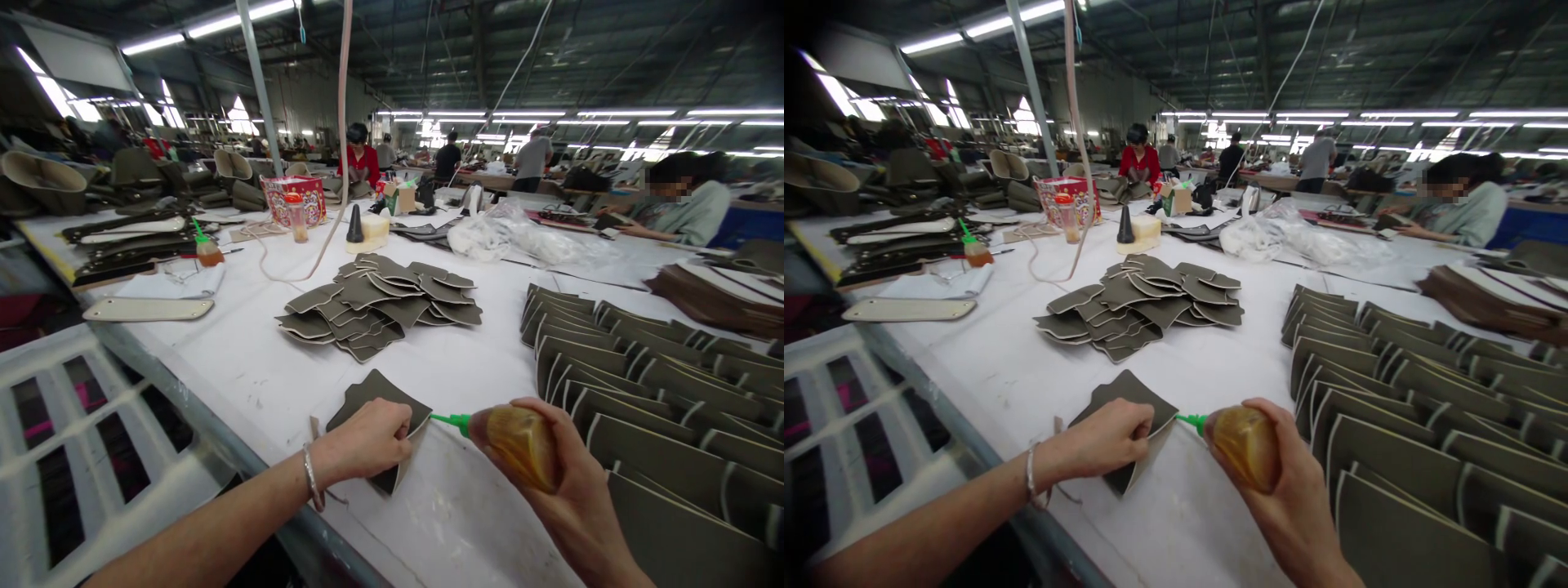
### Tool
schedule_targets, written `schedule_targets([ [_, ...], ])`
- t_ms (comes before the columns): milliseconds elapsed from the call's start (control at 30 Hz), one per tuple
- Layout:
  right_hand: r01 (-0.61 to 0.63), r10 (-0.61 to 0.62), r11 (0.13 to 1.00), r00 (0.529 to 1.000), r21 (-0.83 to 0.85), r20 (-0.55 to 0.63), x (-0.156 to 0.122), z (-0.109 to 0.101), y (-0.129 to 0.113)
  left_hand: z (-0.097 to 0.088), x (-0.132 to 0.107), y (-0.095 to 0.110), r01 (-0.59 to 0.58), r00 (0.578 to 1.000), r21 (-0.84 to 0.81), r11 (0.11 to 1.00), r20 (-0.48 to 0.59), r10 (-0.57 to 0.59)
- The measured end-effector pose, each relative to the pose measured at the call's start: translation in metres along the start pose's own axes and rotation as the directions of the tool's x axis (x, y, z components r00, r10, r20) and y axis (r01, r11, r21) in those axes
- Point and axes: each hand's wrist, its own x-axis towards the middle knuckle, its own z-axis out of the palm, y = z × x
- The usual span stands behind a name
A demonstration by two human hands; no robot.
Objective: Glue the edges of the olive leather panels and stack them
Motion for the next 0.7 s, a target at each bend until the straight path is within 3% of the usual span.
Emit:
schedule_targets([
  [167,-0.038,0.034,0.998,0.995,0.046,0.095,-0.002,-0.002,-0.001,-0.001,0.000,0.000,-0.018,1.000,0.000,1.000,0.004,0.018],
  [367,-0.146,0.142,0.986,0.988,0.083,0.055,-0.003,-0.003,-0.005,0.002,0.000,-0.002,-0.022,1.000,0.010,1.000,-0.013,0.022],
  [533,-0.228,0.198,0.962,0.960,0.149,0.196,-0.011,-0.004,0.001,0.003,-0.004,0.000,-0.015,1.000,0.009,1.000,-0.006,0.015],
  [700,-0.245,0.225,0.952,0.966,0.182,0.124,-0.014,-0.001,0.003,0.005,-0.004,-0.002,-0.032,0.999,-0.001,0.999,-0.043,0.032],
])
